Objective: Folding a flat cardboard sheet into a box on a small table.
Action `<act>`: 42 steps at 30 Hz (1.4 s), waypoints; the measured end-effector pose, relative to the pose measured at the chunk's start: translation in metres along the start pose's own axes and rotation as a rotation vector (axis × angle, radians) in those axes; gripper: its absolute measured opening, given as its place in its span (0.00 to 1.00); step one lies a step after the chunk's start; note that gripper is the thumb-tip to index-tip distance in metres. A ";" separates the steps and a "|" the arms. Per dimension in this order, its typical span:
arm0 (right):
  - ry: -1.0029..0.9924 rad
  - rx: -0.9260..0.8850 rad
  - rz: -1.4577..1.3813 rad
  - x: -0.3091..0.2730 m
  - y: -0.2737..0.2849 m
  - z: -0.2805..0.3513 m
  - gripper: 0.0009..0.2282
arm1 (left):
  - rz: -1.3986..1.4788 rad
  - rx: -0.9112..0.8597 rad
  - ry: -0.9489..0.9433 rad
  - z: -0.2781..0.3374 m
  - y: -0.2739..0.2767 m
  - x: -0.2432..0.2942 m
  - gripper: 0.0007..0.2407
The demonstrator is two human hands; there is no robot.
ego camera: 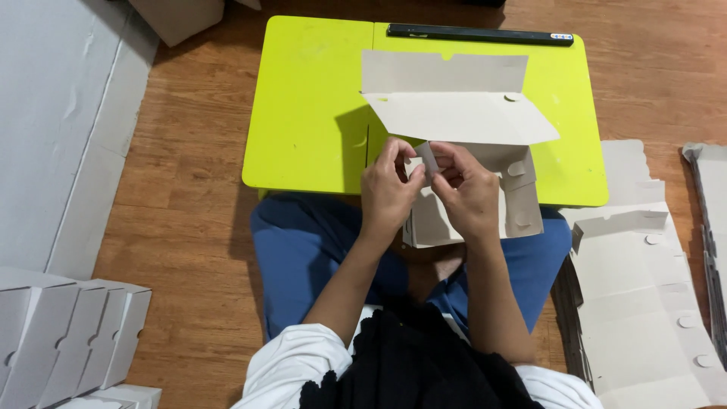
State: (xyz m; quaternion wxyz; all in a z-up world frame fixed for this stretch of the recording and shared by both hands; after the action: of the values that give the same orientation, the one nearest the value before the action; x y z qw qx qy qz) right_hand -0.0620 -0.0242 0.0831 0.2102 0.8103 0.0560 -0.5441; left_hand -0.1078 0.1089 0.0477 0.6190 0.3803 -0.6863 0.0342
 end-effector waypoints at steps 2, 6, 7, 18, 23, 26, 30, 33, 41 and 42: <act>0.044 0.020 0.058 0.003 0.000 0.000 0.22 | -0.035 0.014 0.008 0.000 -0.002 -0.002 0.09; 0.079 0.025 0.091 0.011 -0.001 0.000 0.22 | -0.017 0.018 0.013 0.001 -0.004 -0.006 0.10; 0.088 0.029 0.107 0.010 -0.001 0.000 0.22 | -0.026 0.028 0.010 0.001 -0.005 -0.007 0.10; 0.264 0.067 0.203 0.006 -0.010 0.003 0.20 | -0.031 0.089 0.001 -0.002 -0.009 -0.013 0.11; 0.350 0.082 0.295 0.015 -0.015 0.005 0.19 | -0.020 0.125 0.010 -0.002 -0.010 -0.016 0.12; 0.390 0.070 0.332 0.011 -0.016 0.006 0.19 | 0.000 0.142 0.010 -0.004 -0.010 -0.019 0.12; 0.404 0.073 0.355 0.010 -0.020 0.009 0.19 | 0.004 0.153 0.016 -0.004 -0.009 -0.017 0.11; 0.417 0.074 0.382 0.008 -0.022 0.009 0.19 | 0.004 0.171 0.042 -0.005 -0.010 -0.021 0.11; 0.416 0.049 0.360 0.005 -0.025 0.009 0.19 | 0.009 0.186 0.071 -0.007 -0.009 -0.025 0.11; 0.419 0.051 0.360 0.004 -0.026 0.010 0.19 | 0.010 0.187 0.068 -0.006 -0.009 -0.025 0.11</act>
State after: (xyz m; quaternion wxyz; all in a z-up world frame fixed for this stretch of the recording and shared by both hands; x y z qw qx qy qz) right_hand -0.0769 -0.0054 0.0692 0.2668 0.9071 -0.0605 -0.3199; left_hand -0.0994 0.1180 0.0234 0.6034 0.4316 -0.6607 0.1144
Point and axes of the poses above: each hand's wrist, its own z-axis away from the middle knuckle, its own y-axis out of the back of the hand, x = y × z, the point moved 5 cm from there along -z, towards the middle knuckle, and after that the axes turned 6 degrees about -z, right-handed, at the moved point
